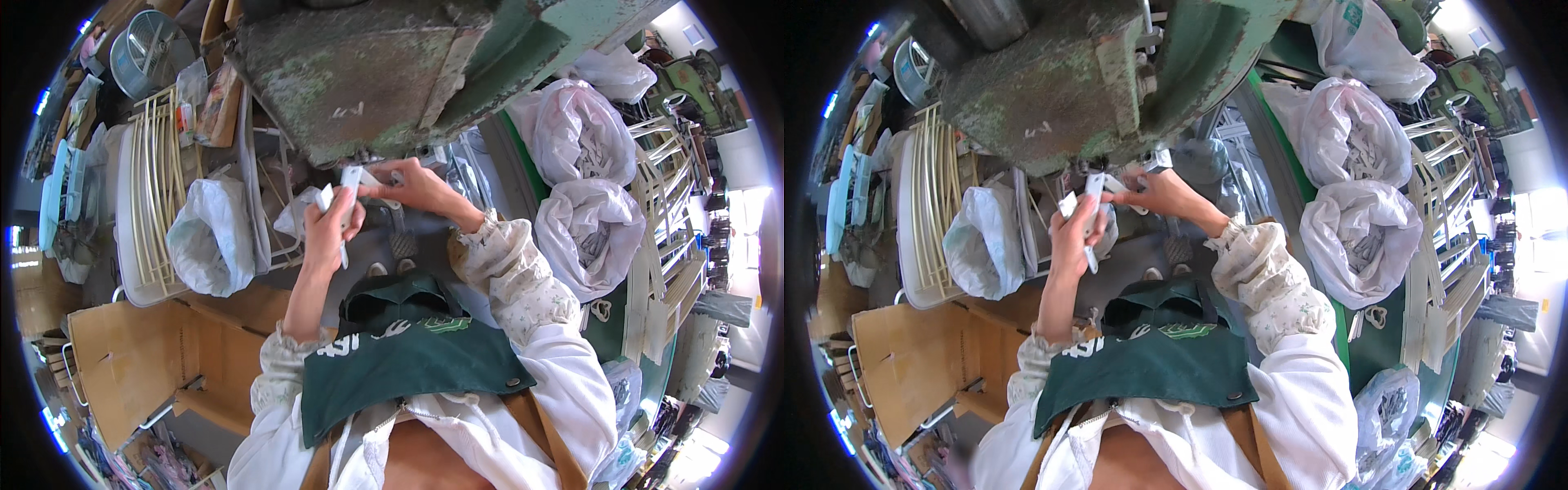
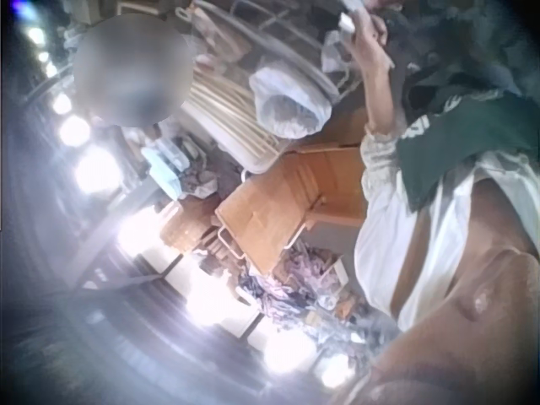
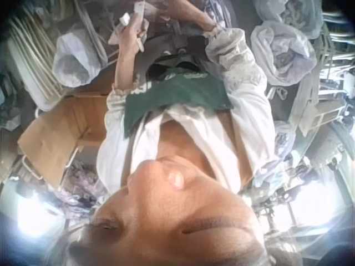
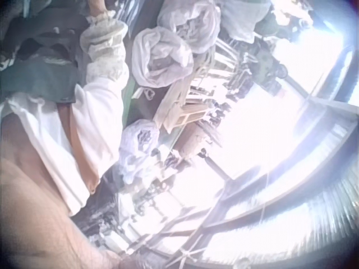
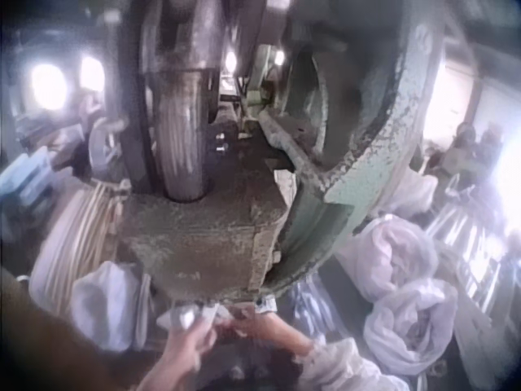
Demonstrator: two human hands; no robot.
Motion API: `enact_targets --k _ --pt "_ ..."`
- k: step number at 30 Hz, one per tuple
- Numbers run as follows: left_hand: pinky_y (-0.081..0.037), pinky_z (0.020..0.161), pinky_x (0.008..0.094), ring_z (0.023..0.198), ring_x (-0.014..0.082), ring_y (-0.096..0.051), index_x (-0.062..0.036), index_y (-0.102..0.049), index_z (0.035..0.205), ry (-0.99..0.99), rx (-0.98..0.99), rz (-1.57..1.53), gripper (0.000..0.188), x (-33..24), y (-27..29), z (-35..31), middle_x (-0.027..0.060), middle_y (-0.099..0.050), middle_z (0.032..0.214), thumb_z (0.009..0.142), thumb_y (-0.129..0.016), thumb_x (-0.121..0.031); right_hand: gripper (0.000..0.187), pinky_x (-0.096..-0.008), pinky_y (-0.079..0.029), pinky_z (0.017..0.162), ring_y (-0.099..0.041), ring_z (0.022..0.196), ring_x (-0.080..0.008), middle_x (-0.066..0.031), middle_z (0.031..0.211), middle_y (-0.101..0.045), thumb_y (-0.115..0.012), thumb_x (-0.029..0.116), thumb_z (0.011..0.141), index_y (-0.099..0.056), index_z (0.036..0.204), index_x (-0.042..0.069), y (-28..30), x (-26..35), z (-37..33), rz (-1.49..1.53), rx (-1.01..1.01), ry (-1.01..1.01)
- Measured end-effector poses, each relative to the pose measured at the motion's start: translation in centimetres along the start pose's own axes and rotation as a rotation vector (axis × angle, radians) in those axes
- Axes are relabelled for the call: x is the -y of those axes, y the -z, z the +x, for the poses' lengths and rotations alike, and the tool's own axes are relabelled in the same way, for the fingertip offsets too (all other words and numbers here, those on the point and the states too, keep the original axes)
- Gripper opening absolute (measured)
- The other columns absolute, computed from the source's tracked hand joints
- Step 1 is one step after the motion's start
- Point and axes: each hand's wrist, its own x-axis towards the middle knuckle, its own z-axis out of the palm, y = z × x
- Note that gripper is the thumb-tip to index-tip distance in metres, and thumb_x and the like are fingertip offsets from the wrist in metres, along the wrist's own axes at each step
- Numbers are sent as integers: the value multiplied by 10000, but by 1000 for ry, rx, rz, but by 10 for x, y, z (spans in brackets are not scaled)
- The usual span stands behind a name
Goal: The person repeatedly picks up small white plastic pieces from a bag, places them into a press machine, and removes them after pressing. The person handles the pieces one at a time and returns them to the bag after each cycle.
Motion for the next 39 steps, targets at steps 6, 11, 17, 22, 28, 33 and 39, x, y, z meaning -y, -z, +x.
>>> enact_targets --k 6,11,17,22,28,33,39 --pt "-239 392 194 407 53 -372 41 -640 924 113 -92 85 338 21 5 9 16 -490 546 915 -568 -289 332 -222 -327 489 -459 543 -40 -6 606 -606 -624 315 893 -673 806 -2 -14 4 -13 432 129 -239" --pt "-263 380 192 404 66 -404 41 -646 888 91 -86 120 307 13 18 4 37 -531 553 918 -576 -257 297 -199 -292 465 -417 512 -26 -4 606 -604 -547 249 943 -673 872 -11 -12 7 -24 480 77 -294" --pt "-263 377 200 416 57 -403 49 -645 858 8 -101 224 296 7 17 -1 17 -500 530 909 -593 -238 303 -199 -283 452 -412 492 -32 0 588 -570 -543 247 944 -668 865 -17 -9 13 -26 547 99 -319" --pt "-257 377 200 425 57 -408 50 -640 849 49 -101 201 283 6 16 0 17 -512 541 901 -599 -225 302 -201 -273 436 -410 481 -34 5 594 -558 -554 247 937 -667 858 -23 -8 8 -24 592 96 -325" --pt "-227 377 203 424 52 -390 39 -628 827 79 -77 194 294 4 24 -1 16 -501 542 897 -611 -246 296 -204 -290 440 -403 482 -40 10 584 -543 -586 248 911 -675 808 -15 -11 13 -23 589 94 -342" --pt "-245 406 197 450 50 -395 39 -632 849 3 23 200 300 -17 15 -4 14 -501 555 906 -599 -254 305 -198 -281 439 -403 493 -34 26 590 -522 -570 264 928 -650 837 -16 -7 23 -26 660 28 -267" --pt "-288 418 187 445 64 -402 34 -623 964 223 26 -60 253 10 40 -31 36 -543 618 906 -589 -210 224 -197 -261 450 -394 501 -53 23 607 -507 -594 235 865 -661 878 21 24 20 -62 789 -390 -347"
